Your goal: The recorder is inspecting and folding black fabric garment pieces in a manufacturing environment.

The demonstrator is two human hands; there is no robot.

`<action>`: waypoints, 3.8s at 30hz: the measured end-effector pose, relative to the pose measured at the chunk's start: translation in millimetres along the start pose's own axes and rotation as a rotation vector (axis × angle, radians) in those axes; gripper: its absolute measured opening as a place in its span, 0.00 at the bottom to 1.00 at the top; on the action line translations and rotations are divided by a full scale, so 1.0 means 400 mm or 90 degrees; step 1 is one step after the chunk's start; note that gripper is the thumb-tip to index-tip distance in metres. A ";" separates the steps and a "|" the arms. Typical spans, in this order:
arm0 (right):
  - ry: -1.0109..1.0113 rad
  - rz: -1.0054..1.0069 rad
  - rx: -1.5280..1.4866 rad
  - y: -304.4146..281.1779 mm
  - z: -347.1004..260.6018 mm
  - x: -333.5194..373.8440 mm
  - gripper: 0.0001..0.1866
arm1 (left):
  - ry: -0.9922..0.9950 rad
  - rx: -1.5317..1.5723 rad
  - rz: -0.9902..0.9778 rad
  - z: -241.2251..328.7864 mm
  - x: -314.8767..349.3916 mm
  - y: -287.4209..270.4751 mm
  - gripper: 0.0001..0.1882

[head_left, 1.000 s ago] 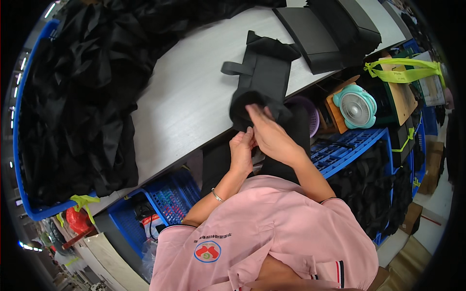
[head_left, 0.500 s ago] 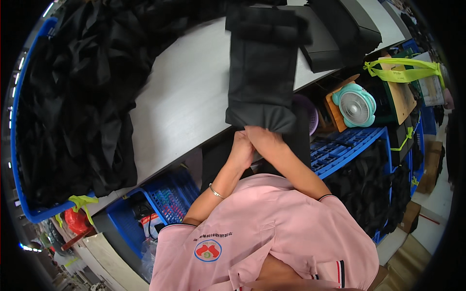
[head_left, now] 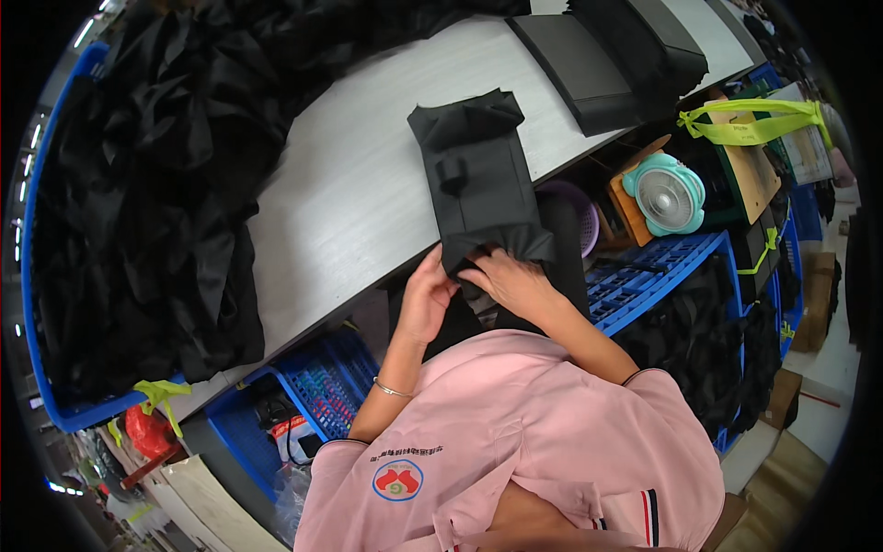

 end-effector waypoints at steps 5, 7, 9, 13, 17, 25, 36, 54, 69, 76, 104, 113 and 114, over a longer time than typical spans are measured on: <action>-0.115 -0.121 -0.016 -0.036 -0.073 0.089 0.14 | -0.073 0.026 0.016 0.013 -0.019 0.019 0.22; -0.225 0.027 -0.193 -0.114 -0.117 0.105 0.09 | -0.106 -0.008 0.080 0.003 -0.025 0.021 0.21; -0.053 0.104 -0.379 -0.203 -0.104 0.136 0.08 | -0.130 -0.032 0.115 -0.006 -0.021 0.023 0.21; 0.168 0.354 -0.275 -0.282 -0.030 0.132 0.11 | -0.108 -0.123 0.002 -0.005 0.007 0.036 0.24; 0.359 0.169 -0.570 -0.231 0.050 0.133 0.16 | -0.200 -0.147 -0.058 -0.016 0.022 0.029 0.28; 0.291 0.195 -1.054 -0.180 0.054 0.190 0.17 | -0.163 -0.086 -0.075 -0.074 -0.021 0.082 0.27; 0.245 0.476 -0.897 -0.133 0.203 0.280 0.09 | -0.195 -0.133 -0.058 -0.131 -0.027 0.281 0.20; 0.466 0.667 -0.318 -0.173 0.385 0.622 0.13 | -0.308 -0.735 -0.212 -0.375 0.060 0.443 0.15; 0.390 0.687 -0.870 -0.123 0.360 0.717 0.17 | -0.011 -0.732 -0.263 -0.355 0.082 0.470 0.25; 0.273 0.671 -0.874 -0.168 0.331 0.556 0.19 | 0.277 -0.880 -0.198 -0.233 0.118 0.451 0.10; 0.228 0.285 -0.811 -0.180 0.051 0.136 0.11 | -0.007 -0.182 0.106 0.029 0.048 0.216 0.25; 0.217 0.223 -0.089 -0.093 0.077 -0.165 0.24 | 0.250 -0.506 0.232 0.256 -0.060 0.097 0.28; 0.251 0.216 -0.097 -0.086 0.090 -0.176 0.25 | 0.421 -0.509 0.307 0.281 -0.067 0.091 0.27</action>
Point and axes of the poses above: each hand's wrist, its own x-axis away from the middle knuckle, its own y-axis out of the palm, z = x × y, the point moved 3 cm from there along -x, towards the middle knuckle, and after that the axes turned 1 degree about -y, right-handed, at the moved point
